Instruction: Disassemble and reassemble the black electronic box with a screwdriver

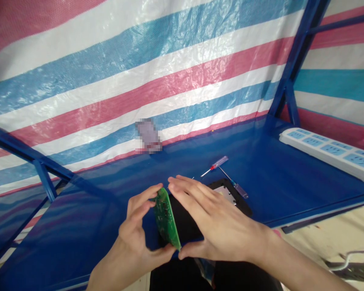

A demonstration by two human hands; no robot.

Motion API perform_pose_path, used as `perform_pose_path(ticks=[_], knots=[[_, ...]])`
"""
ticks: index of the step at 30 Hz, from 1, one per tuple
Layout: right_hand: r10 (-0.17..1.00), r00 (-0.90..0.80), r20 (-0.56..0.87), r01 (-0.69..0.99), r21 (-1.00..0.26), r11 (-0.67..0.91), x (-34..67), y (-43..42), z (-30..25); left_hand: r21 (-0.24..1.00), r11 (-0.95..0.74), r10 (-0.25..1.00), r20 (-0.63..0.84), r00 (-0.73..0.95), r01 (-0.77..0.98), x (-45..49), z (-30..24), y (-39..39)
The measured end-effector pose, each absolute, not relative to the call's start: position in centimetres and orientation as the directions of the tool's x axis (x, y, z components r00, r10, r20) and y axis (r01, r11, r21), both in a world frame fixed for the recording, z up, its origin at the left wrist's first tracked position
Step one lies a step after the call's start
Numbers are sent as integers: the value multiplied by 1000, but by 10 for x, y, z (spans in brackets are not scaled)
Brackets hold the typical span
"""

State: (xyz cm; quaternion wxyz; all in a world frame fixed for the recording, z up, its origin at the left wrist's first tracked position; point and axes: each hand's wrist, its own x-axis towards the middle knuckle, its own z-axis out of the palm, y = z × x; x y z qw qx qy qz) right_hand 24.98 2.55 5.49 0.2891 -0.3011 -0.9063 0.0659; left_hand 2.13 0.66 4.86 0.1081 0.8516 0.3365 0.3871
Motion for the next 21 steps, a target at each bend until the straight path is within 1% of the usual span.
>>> perform_pose_path(ticks=[1, 3, 5, 8, 12, 16, 19, 21], knots=[[612, -650, 450, 518, -326, 791, 252, 27, 54, 507, -763, 646, 628, 434, 402, 20, 46, 7], [666, -647, 371, 544, -388, 744, 255, 31, 53, 600, -753, 657, 651, 382, 272, 17, 42, 8], [701, -642, 309, 556, -442, 704, 257, 34, 53, 687, -704, 700, 624, 348, 183, 16, 39, 7], [725, -634, 269, 547, -506, 666, 259, 38, 54, 781, -621, 759, 580, 297, 63, 14, 36, 6], [742, -627, 237, 528, -571, 628, 260, 41, 54, 853, -521, 815, 510, 276, -35, 10, 33, 7], [741, -631, 230, 503, -607, 616, 260, 43, 55, 890, -443, 847, 455, 275, -108, 7, 29, 8], [747, -628, 219, 505, -615, 606, 259, 44, 56, 900, -414, 856, 436, 278, -139, 7, 27, 8], [752, -621, 222, 514, -609, 604, 258, 44, 56, 896, -424, 850, 445, 283, -135, 7, 28, 8]])
